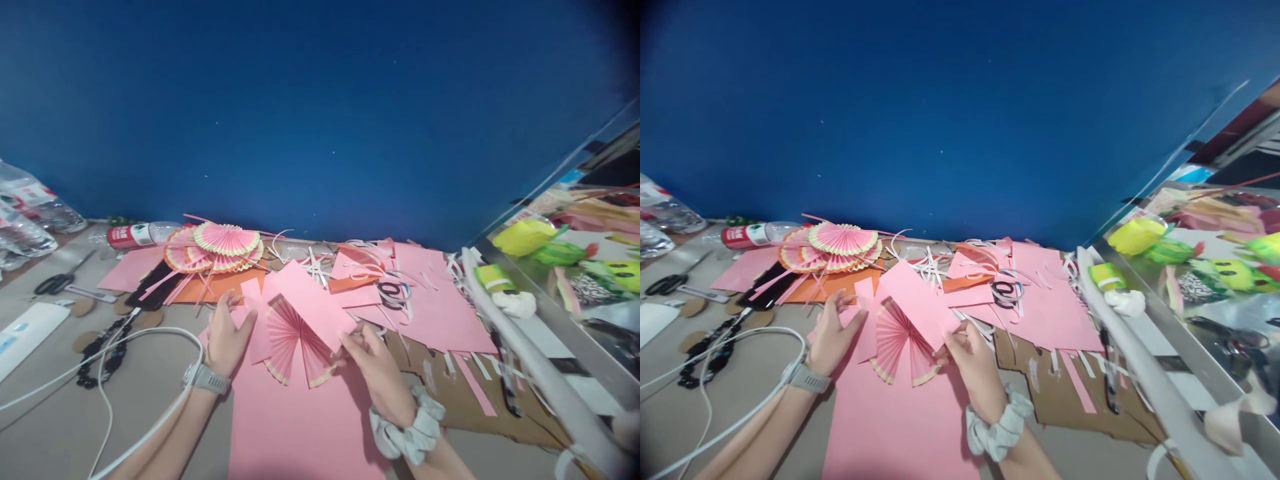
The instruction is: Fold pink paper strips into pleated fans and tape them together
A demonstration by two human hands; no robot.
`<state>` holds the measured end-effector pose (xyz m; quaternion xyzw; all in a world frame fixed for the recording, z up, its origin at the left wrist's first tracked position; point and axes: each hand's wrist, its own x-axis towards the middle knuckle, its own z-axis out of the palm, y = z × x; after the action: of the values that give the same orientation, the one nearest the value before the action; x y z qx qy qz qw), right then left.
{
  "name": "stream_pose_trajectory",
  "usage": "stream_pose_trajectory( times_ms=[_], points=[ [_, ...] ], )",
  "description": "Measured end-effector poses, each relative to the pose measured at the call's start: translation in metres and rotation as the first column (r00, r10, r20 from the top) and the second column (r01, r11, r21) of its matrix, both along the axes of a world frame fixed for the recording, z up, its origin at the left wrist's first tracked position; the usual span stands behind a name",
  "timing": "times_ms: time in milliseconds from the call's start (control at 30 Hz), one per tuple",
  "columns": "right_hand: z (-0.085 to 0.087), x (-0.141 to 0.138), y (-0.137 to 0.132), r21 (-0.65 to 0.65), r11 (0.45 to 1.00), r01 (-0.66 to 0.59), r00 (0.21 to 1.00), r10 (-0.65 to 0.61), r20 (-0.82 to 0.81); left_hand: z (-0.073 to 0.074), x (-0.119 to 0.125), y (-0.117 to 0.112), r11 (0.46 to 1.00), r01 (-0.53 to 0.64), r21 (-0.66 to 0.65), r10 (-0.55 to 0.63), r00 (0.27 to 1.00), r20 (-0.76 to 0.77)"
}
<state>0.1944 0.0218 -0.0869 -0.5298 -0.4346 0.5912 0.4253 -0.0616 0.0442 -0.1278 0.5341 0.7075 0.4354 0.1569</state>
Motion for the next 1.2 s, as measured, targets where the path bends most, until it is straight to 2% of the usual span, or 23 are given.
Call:
stream_pose_trajectory(
  times_ms=[167, 367, 500, 633, 833, 967, 1200],
  points=[
    [-0.003, -0.031, -0.001, -0.105, 0.993, -0.05, 0.996, 0.041, -0.082, 0.003, 0.004, -0.005, 0.997, 0.028, -0.073, -0.031, 0.999, -0.038],
    [-0.01, -0.051, -0.014, -0.161, 0.987, -0.024, 0.994, 0.006, -0.107, 0.006, 0.007, -0.008, 0.995, 0.022, -0.095, -0.024, 1.0, -0.015],
    [-0.013, -0.056, -0.022, -0.171, 0.985, -0.008, 0.992, -0.014, -0.125, 0.011, 0.011, -0.01, 0.991, 0.08, -0.105, -0.071, 0.994, 0.087],
    [-0.009, -0.057, -0.022, -0.152, 0.988, 0.033, 0.988, -0.055, -0.142, 0.02, 0.015, -0.012, 0.98, 0.182, -0.074, -0.159, 0.957, 0.243],
    [-0.005, -0.068, -0.027, -0.15, 0.986, 0.067, 0.981, -0.092, -0.169, 0.029, 0.031, -0.02, 0.984, 0.179, 0.003, -0.161, 0.876, 0.455],
    [-0.011, -0.074, -0.03, -0.155, 0.985, 0.079, 0.977, -0.108, -0.182, 0.029, 0.036, -0.024, 0.988, 0.154, 0.001, -0.133, 0.848, 0.514],
    [-0.014, -0.073, -0.028, -0.144, 0.987, 0.072, 0.973, -0.102, -0.207, 0.029, 0.036, -0.027, 0.982, 0.184, -0.047, -0.13, 0.831, 0.541]
  ],
)
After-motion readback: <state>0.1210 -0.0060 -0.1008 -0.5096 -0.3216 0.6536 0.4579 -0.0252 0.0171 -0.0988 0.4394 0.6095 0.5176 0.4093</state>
